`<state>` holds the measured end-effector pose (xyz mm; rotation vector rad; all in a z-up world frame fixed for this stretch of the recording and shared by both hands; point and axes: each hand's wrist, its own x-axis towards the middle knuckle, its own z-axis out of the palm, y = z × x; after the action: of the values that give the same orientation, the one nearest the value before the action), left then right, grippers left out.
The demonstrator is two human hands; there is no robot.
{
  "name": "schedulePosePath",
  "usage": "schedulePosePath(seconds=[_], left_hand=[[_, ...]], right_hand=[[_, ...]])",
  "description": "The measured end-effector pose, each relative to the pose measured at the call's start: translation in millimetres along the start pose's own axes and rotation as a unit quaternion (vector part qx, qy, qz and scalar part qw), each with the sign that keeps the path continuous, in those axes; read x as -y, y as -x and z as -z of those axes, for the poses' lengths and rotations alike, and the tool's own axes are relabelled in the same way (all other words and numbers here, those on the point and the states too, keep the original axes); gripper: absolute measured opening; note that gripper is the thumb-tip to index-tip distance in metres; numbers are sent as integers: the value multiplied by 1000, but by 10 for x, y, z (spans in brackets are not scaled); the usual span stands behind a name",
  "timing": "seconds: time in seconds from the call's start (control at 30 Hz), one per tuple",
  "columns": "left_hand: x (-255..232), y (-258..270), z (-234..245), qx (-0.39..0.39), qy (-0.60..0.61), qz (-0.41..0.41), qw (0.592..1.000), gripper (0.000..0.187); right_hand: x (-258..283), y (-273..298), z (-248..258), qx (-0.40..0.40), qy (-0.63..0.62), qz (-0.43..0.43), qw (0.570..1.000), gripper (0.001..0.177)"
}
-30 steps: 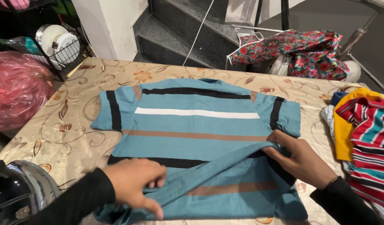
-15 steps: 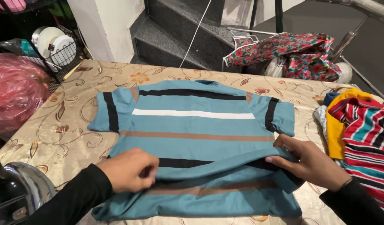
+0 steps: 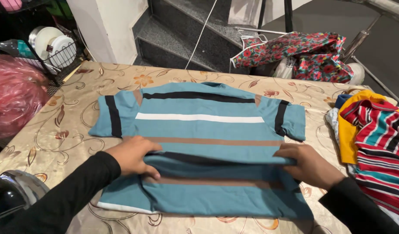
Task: Iron and fold a blue striped polo shirt.
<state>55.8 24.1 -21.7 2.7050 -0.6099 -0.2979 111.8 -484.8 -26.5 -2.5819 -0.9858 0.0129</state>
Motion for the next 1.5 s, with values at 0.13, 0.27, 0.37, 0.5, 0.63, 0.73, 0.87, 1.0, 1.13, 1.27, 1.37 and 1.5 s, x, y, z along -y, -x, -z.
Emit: schedulePosePath(seconds=[0.13,0.27,0.37,0.5,0.63,0.73,0.87,1.0,1.13,1.27,1.37,1.5], left_hand=[[-145,142,67,0,-26,-8,1000,55],[-490,355,254,122,-48,63,989,72],[-241,443,-39,148,-56,64,985,70],[-282,560,67,176,-14,91,980,71],[-609,554,379,320,9,139,937,76],[-697,486,499,401,9,123,908,73],[-230,228,439,282,-20,149,948,75],[386,-110,427,212,112,30,970,47],[612,-127,294,62,34,72,995,40],[788,19,-6,-106,109,190,970,52],[745,125,-175,-239,82,197,947,63],[377,330,-203,-317,55,308,895,81]], right_hand=[[431,163,119,32,-53,-10,998,40],[695,324,112,147,-80,-140,976,69],[534,487,-86,98,-75,-45,991,64],[706,439,53,223,-78,-246,940,57],[873,411,293,316,-50,-202,926,65],[915,273,423,395,-48,-240,886,67],[643,21,437,311,-100,-200,924,63],[256,-296,422,236,-111,-172,950,50],[-102,-343,224,147,-104,-224,958,45],[-355,-263,21,65,-140,-293,944,48],[-382,-155,-17,30,-91,-290,952,61],[-310,30,32,70,-47,-425,901,88]])
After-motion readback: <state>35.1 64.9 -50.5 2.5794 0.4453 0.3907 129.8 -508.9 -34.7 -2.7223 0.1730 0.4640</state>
